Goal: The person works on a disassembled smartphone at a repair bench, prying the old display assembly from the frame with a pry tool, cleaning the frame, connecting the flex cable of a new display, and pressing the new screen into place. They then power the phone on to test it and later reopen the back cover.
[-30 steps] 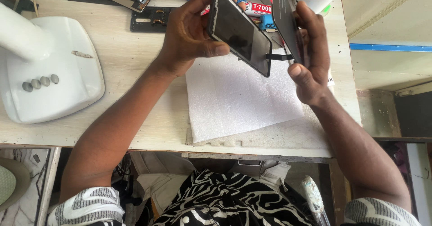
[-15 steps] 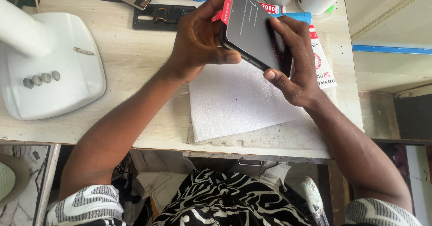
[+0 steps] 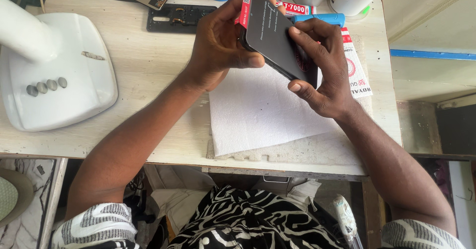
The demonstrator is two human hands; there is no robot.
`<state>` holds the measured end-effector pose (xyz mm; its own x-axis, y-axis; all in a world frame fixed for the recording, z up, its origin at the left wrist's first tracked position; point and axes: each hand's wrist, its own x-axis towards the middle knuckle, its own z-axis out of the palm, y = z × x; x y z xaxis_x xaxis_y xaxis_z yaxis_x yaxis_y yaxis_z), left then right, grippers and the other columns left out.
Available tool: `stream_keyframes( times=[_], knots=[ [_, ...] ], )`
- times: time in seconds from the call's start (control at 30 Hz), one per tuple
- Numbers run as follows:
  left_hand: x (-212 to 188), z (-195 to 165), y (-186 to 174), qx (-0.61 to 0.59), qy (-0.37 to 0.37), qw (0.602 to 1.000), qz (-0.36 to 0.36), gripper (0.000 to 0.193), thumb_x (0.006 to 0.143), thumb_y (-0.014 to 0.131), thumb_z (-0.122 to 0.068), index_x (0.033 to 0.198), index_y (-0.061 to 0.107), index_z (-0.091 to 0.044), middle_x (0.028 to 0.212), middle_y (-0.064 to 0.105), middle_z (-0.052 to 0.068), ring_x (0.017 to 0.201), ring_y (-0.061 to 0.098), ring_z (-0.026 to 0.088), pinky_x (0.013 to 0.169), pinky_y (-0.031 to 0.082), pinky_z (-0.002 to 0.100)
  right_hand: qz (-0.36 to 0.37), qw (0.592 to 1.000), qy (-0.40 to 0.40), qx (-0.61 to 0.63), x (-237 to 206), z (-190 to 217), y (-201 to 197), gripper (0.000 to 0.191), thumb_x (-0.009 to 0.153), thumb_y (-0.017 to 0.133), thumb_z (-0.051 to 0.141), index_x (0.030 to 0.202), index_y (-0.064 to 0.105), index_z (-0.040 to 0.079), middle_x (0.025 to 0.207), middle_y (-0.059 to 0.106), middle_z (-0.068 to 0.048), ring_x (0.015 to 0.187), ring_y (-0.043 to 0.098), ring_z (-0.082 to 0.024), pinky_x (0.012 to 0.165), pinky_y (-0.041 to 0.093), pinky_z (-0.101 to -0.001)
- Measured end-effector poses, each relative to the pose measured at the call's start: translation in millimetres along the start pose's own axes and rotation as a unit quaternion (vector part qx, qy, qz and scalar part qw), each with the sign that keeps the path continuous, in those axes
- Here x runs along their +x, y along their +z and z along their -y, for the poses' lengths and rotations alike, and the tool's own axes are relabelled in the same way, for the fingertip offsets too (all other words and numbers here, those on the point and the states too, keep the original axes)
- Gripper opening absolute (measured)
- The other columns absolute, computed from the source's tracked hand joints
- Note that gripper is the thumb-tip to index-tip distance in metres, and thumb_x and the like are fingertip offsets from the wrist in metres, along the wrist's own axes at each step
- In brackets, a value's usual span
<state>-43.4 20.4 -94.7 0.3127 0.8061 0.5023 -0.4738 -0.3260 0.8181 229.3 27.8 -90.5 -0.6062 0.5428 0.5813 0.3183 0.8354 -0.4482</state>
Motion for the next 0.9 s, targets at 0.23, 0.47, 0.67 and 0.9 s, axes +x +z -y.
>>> stream_keyframes(
  times=[0.23, 0.47, 0.67, 0.9],
  knots=[
    [1, 6, 3, 0.007, 0.011, 1.000, -0.025, 0.100, 0.084, 0.100, -0.026, 0.160, 0.040, 0.001, 0.145, 0.062, 0.011, 0.135, 0.057, 0.019, 0.127, 0.044, 0.038, 0.001, 1.000, 0.010, -0.019, 1, 8, 2, 0.077, 0.109, 0.049, 0.068, 0.159, 0.047, 0.009, 0.147, 0.039, -0.016, 0.126, 0.054, -0.022, 0.103, 0.054, -0.0395],
    [2, 10, 4, -0.010, 0.001, 0.998, -0.056, 0.102, 0.083, 0.097, -0.041, 0.159, 0.043, -0.001, 0.139, 0.063, 0.011, 0.138, 0.062, 0.025, 0.127, 0.050, 0.043, 0.025, 0.997, -0.004, -0.077, 6, 14, 1, 0.079, 0.099, 0.068, 0.051, 0.161, 0.046, 0.008, 0.149, 0.040, -0.017, 0.119, 0.052, -0.024, 0.097, 0.053, -0.0393],
    [6, 11, -2, -0.035, -0.021, 0.992, -0.118, 0.087, 0.086, 0.089, -0.053, 0.149, 0.052, -0.004, 0.139, 0.061, 0.009, 0.138, 0.065, 0.028, 0.121, 0.051, 0.041, -0.042, 0.992, -0.072, -0.098, 9, 14, 0, 0.060, 0.094, 0.086, 0.008, 0.146, 0.057, 0.004, 0.144, 0.056, -0.020, 0.132, 0.063, -0.030, 0.105, 0.061, -0.0400],
    [6, 17, -7, -0.036, -0.029, 0.990, -0.137, 0.068, 0.090, 0.086, -0.049, 0.136, 0.059, -0.008, 0.128, 0.067, 0.005, 0.128, 0.070, 0.025, 0.113, 0.056, 0.038, -0.135, 0.982, -0.091, -0.090, -7, -11, 5, 0.028, 0.105, 0.083, 0.006, 0.130, 0.071, 0.002, 0.124, 0.075, -0.020, 0.110, 0.077, -0.027, 0.088, 0.064, -0.0327]
  ],
)
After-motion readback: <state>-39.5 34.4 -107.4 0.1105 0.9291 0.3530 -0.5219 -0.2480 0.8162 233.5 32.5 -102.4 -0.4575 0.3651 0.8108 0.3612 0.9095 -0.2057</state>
